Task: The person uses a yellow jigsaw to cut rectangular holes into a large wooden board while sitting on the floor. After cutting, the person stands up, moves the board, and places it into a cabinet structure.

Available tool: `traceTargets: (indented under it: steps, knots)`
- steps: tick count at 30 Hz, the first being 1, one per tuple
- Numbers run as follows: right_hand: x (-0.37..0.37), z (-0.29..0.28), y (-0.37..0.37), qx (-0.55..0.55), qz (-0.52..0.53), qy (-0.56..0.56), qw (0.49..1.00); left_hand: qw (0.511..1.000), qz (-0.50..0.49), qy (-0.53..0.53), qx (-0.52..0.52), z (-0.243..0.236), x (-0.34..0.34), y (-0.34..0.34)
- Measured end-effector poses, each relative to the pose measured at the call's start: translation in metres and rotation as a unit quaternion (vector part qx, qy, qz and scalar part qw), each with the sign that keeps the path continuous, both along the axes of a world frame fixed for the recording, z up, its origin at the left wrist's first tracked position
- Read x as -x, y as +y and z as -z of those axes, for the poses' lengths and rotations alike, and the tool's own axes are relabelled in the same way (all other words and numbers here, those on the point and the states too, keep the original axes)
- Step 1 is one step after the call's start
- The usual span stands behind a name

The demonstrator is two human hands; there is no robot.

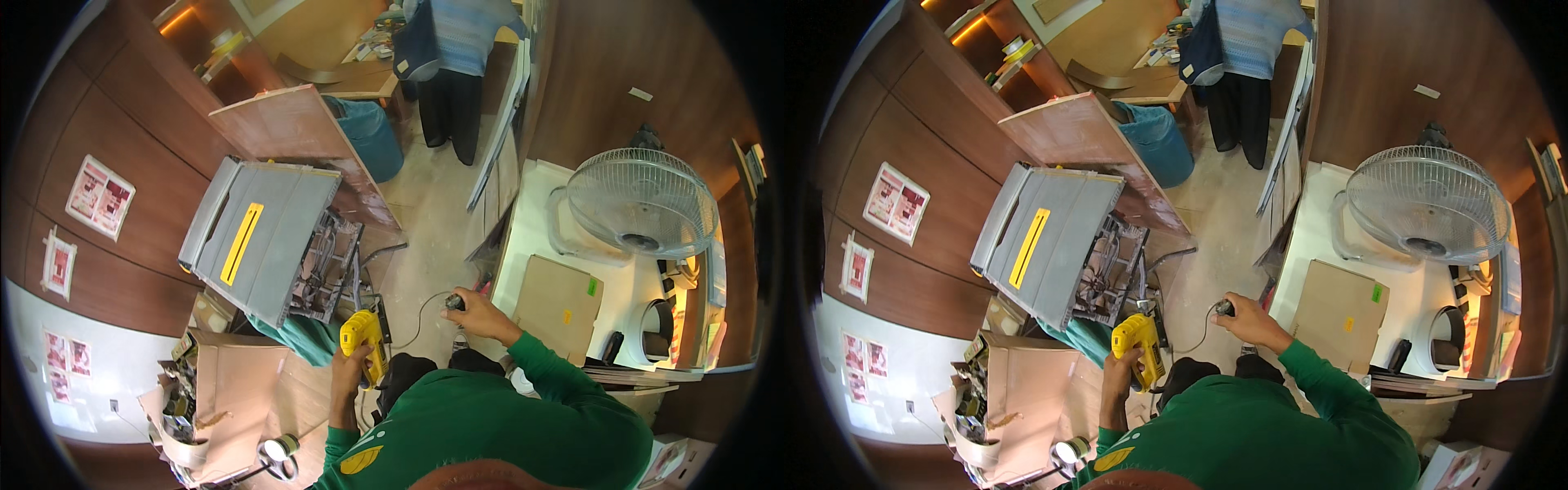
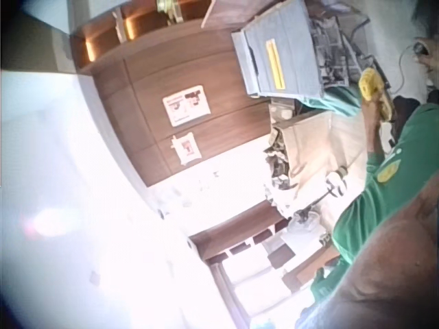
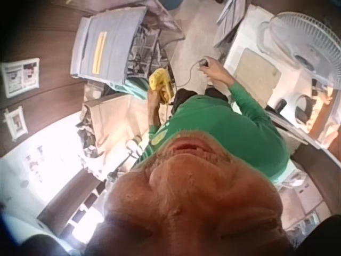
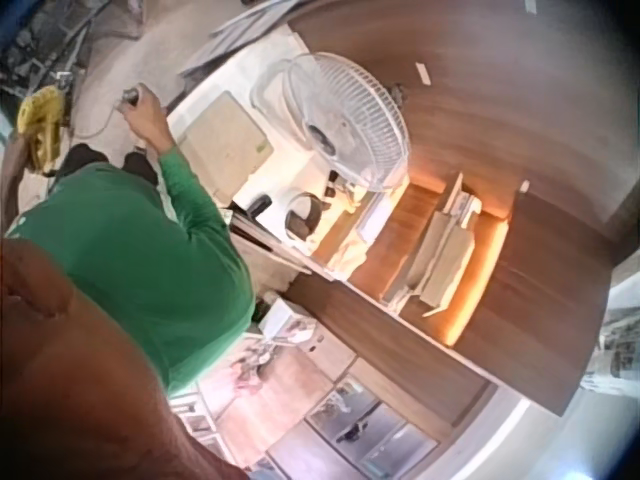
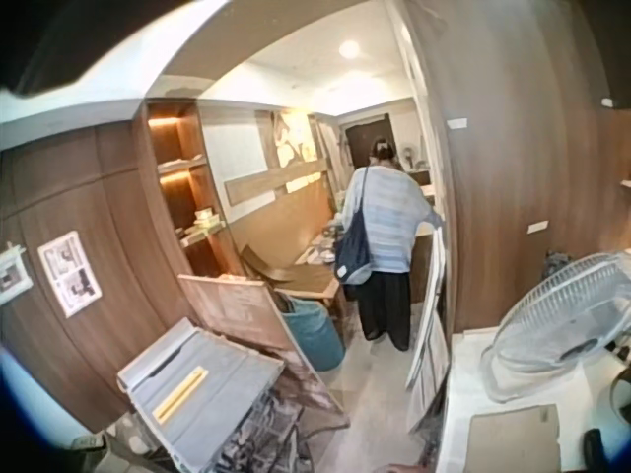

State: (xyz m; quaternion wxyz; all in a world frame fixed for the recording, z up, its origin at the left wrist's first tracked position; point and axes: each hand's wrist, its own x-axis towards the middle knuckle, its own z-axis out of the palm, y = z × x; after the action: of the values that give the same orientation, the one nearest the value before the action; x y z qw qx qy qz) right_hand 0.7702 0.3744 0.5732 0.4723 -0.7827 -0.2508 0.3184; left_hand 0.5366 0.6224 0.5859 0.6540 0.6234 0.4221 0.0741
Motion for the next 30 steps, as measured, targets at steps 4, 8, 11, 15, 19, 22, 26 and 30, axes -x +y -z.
traceTargets:
  steps: [4,8,11,15,19,22,26,30]
  knots:
    - [-0.013,-0.005,0.017,-0.024,0.069,0.089,0.993,0.996,0.000,-0.015,0.089,0.005,-0.046,0.031]
    - [-0.010,-0.015,0.050,-0.060,0.093,0.073,0.991,0.988,0.052,-0.038,0.142,0.039,-0.084,0.067]
    - [0.012,-0.030,0.089,-0.064,0.104,0.037,0.992,0.983,0.114,-0.024,0.142,0.052,-0.108,0.091]
    - [0.025,-0.048,0.135,-0.072,0.132,0.053,0.987,0.967,0.208,-0.075,0.127,0.042,-0.136,0.116]
    - [0.027,-0.050,0.165,-0.083,0.193,0.076,0.975,0.948,0.271,-0.088,0.144,0.029,-0.157,0.141]
    - [0.038,-0.044,0.181,-0.079,0.245,0.056,0.965,0.938,0.301,-0.091,0.148,0.032,-0.162,0.159]
    - [0.051,-0.031,0.194,-0.053,0.261,-0.051,0.963,0.919,0.359,-0.062,0.149,0.032,-0.175,0.179]
    - [0.040,-0.048,0.210,-0.031,0.256,0.012,0.966,0.910,0.348,-0.080,0.210,0.024,-0.185,0.187]
